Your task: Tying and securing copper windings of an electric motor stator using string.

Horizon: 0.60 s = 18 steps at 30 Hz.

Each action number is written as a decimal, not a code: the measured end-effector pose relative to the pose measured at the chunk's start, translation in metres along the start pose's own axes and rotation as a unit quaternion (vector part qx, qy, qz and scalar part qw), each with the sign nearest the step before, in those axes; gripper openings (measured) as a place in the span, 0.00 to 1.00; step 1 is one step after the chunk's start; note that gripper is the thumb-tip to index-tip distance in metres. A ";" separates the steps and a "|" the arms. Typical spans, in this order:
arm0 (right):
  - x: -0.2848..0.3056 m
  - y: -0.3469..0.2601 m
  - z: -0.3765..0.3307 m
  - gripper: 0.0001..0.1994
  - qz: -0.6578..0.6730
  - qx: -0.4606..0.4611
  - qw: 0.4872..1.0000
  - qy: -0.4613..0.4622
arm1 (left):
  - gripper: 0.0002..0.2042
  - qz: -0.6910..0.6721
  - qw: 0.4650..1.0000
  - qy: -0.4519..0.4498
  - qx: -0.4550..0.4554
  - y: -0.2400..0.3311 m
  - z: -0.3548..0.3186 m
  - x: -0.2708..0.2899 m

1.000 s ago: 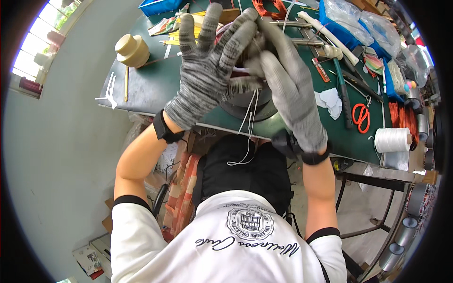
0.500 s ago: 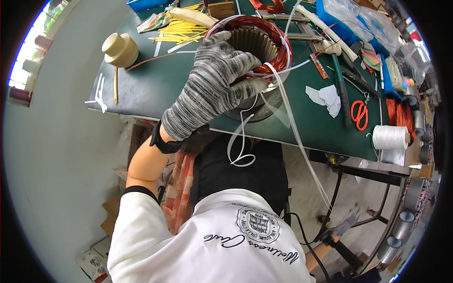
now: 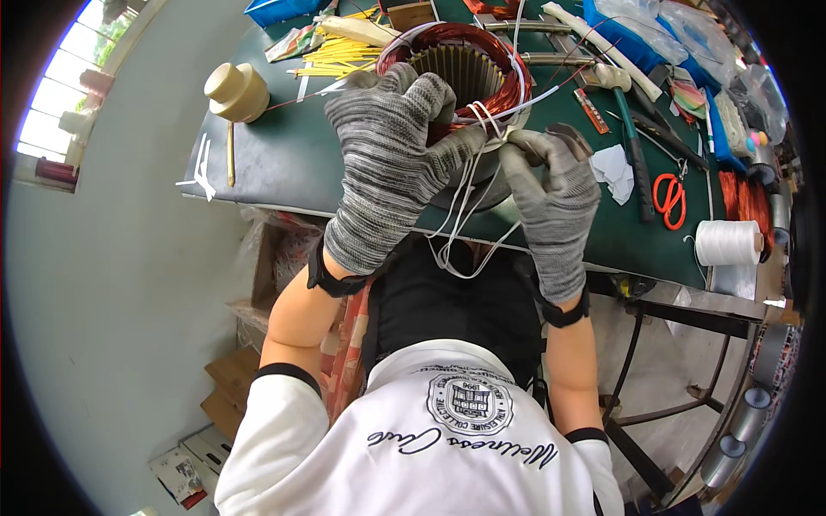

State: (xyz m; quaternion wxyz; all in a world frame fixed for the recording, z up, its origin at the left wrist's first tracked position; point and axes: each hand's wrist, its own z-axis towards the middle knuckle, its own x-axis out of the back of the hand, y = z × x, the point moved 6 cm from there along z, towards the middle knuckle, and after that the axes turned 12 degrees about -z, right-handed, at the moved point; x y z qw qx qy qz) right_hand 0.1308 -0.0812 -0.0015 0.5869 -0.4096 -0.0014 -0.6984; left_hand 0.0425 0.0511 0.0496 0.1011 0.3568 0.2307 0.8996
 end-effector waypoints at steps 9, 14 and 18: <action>-0.005 -0.004 0.002 0.06 0.116 -0.054 0.992 -0.015 | 0.10 -0.081 0.992 0.097 0.023 0.010 -0.021 -0.010; 0.039 0.055 -0.045 0.03 0.099 -0.209 0.971 -0.062 | 0.11 -0.029 0.993 -0.002 -0.117 0.011 -0.035 -0.008; 0.079 0.089 -0.097 0.02 0.025 -0.273 0.955 -0.115 | 0.13 0.079 0.981 -0.017 -0.178 0.010 -0.044 -0.022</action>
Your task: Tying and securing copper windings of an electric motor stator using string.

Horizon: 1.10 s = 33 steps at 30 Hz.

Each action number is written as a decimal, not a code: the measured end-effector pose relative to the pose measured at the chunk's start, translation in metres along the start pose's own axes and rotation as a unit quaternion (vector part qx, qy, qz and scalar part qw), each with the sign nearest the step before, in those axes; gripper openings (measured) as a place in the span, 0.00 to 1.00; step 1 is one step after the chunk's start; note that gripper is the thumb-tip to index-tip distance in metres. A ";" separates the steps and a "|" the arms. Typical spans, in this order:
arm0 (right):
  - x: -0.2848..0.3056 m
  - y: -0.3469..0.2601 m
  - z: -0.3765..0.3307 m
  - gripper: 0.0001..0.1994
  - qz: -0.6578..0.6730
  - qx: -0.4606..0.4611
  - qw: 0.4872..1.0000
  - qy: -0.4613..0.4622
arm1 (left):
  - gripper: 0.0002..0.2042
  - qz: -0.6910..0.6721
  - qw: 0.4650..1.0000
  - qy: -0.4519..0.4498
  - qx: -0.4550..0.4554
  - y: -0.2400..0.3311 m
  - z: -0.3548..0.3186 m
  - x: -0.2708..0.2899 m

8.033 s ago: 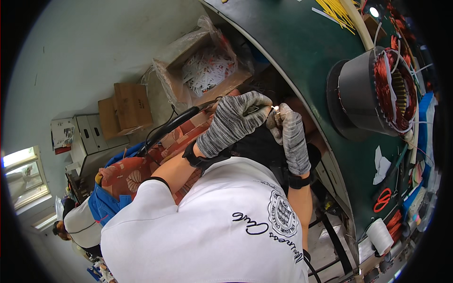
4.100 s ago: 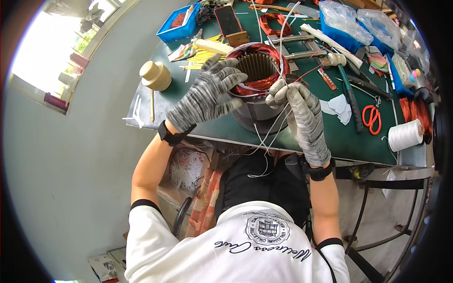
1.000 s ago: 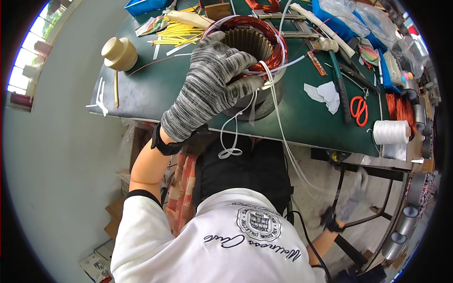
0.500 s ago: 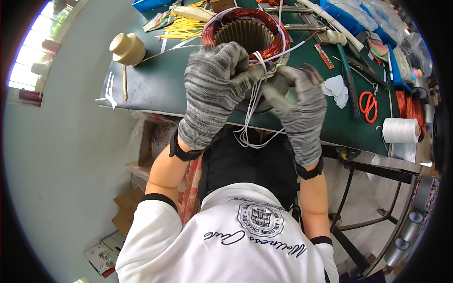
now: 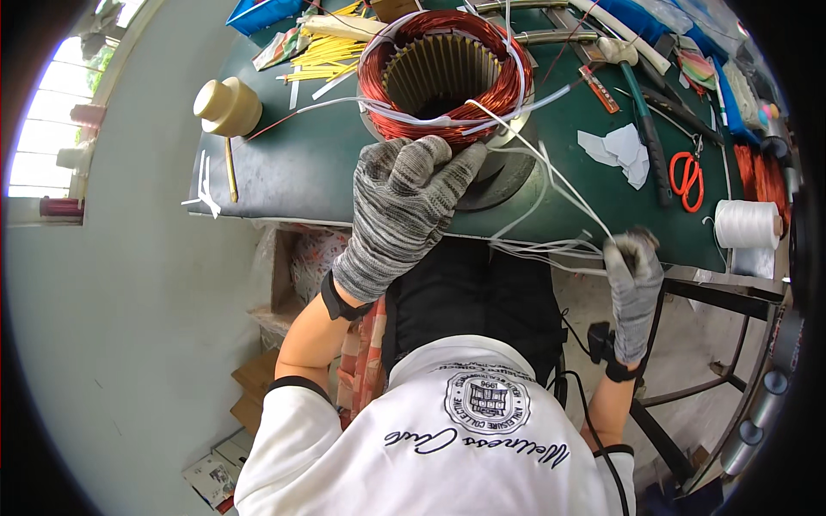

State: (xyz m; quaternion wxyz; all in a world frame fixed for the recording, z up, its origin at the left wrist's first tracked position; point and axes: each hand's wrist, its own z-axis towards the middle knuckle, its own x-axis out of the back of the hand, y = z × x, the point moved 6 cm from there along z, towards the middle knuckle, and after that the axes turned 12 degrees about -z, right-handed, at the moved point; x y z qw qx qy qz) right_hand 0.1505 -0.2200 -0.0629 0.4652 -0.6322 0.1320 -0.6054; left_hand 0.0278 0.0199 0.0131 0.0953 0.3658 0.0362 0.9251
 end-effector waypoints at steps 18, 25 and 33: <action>0.080 0.210 -0.106 0.05 -0.143 -0.157 0.977 -0.019 | 0.16 0.046 0.999 0.021 -0.004 0.002 -0.005 -0.005; 0.103 0.312 -0.177 0.06 -0.110 -0.310 0.944 -0.003 | 0.19 0.052 0.998 0.001 -0.026 0.000 -0.007 -0.010; 0.074 0.282 -0.140 0.11 -0.262 -0.227 0.937 -0.040 | 0.18 -0.002 1.000 0.014 -0.014 -0.004 -0.010 -0.008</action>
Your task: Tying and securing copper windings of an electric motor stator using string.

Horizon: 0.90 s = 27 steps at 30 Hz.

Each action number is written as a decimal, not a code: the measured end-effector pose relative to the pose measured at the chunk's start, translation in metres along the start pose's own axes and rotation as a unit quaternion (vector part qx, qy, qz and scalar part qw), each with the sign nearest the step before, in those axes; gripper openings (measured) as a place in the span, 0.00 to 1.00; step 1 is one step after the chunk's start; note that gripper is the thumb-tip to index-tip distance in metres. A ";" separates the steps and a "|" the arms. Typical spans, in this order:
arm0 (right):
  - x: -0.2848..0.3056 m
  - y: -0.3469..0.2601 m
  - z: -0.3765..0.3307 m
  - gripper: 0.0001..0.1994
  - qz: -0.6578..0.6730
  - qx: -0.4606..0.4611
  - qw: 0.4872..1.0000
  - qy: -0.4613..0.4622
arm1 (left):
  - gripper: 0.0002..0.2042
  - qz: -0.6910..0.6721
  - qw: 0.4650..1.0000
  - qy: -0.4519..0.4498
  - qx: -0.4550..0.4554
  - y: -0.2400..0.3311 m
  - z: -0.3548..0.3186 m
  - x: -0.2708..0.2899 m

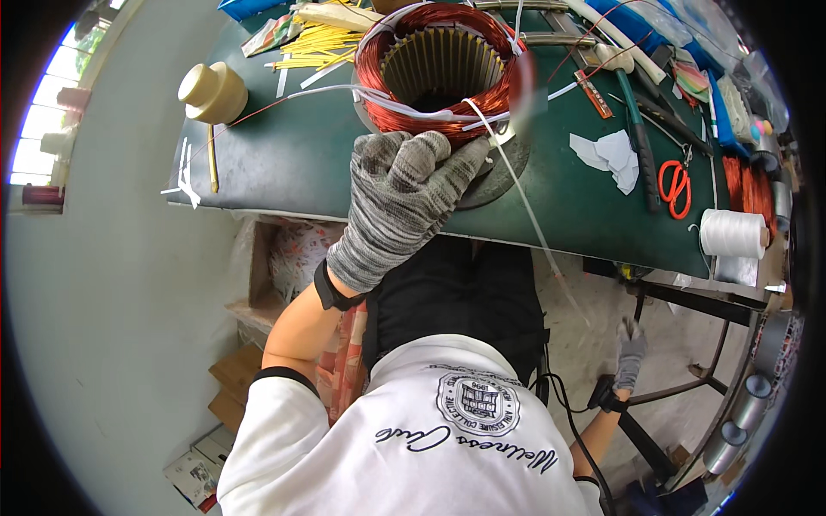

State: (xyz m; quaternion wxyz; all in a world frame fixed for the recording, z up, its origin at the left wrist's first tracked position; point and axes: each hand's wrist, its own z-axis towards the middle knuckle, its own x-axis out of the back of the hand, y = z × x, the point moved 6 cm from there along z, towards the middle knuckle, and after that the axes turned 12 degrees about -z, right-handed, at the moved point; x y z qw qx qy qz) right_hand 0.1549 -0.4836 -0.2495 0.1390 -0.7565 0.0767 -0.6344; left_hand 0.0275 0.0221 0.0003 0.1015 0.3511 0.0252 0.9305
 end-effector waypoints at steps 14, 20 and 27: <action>0.043 -0.426 -0.041 0.18 0.385 0.250 0.629 -0.628 | 0.11 -0.291 0.954 -0.026 0.064 0.000 0.008 0.017; 0.080 -0.462 -0.045 0.22 0.444 0.239 0.633 -0.587 | 0.07 -0.353 0.927 -0.127 0.033 0.005 0.011 0.029; 0.120 -0.464 -0.043 0.11 0.240 0.442 0.830 0.242 | 0.07 -0.334 0.905 0.061 0.256 0.004 0.005 0.014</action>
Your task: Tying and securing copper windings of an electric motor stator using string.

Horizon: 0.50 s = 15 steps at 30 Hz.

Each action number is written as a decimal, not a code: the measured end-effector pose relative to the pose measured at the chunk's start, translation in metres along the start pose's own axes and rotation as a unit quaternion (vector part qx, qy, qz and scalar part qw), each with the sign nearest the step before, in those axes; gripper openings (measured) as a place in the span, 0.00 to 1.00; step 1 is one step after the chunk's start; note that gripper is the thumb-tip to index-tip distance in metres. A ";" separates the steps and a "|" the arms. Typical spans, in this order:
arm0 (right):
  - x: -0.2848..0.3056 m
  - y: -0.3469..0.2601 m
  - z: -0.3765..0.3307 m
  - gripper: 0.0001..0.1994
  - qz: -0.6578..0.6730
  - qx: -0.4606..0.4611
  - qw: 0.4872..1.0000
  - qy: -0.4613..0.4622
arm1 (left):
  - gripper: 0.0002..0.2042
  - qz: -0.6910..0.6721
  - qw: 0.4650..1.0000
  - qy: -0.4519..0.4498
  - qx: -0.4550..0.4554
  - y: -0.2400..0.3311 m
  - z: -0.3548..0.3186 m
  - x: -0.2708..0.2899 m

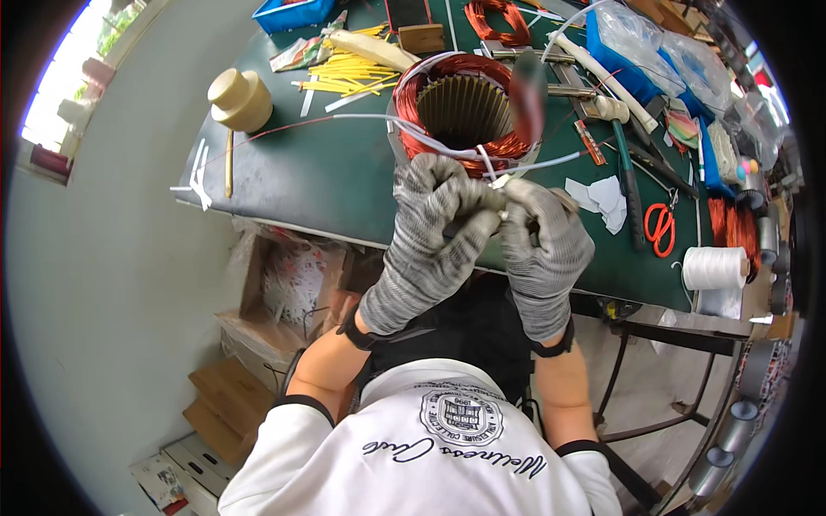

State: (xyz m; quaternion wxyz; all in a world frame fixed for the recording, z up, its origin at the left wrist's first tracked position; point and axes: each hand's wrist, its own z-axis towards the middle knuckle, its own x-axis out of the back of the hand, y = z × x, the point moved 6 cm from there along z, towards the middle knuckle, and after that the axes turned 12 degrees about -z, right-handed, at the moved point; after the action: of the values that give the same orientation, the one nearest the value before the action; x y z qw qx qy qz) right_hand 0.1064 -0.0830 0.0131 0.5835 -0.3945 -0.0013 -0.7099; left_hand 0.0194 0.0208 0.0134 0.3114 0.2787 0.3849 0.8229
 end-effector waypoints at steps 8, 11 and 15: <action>0.006 0.004 -0.006 0.16 -0.045 0.149 0.987 0.029 | 0.09 0.077 0.997 0.018 -0.021 0.003 0.007 -0.001; 0.005 0.008 -0.011 0.17 -0.016 0.132 0.990 0.040 | 0.10 0.142 0.989 -0.032 -0.030 0.006 0.009 -0.004; -0.004 0.028 -0.025 0.13 0.139 -0.032 0.990 0.013 | 0.12 0.131 0.988 0.025 -0.082 0.017 0.002 -0.005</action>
State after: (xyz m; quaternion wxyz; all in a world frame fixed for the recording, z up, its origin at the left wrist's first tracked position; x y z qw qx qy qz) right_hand 0.1152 -0.1001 -0.0193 0.6636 -0.3999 0.0833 -0.6267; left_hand 0.0186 0.0093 0.0270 0.2126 0.2796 0.2836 0.8923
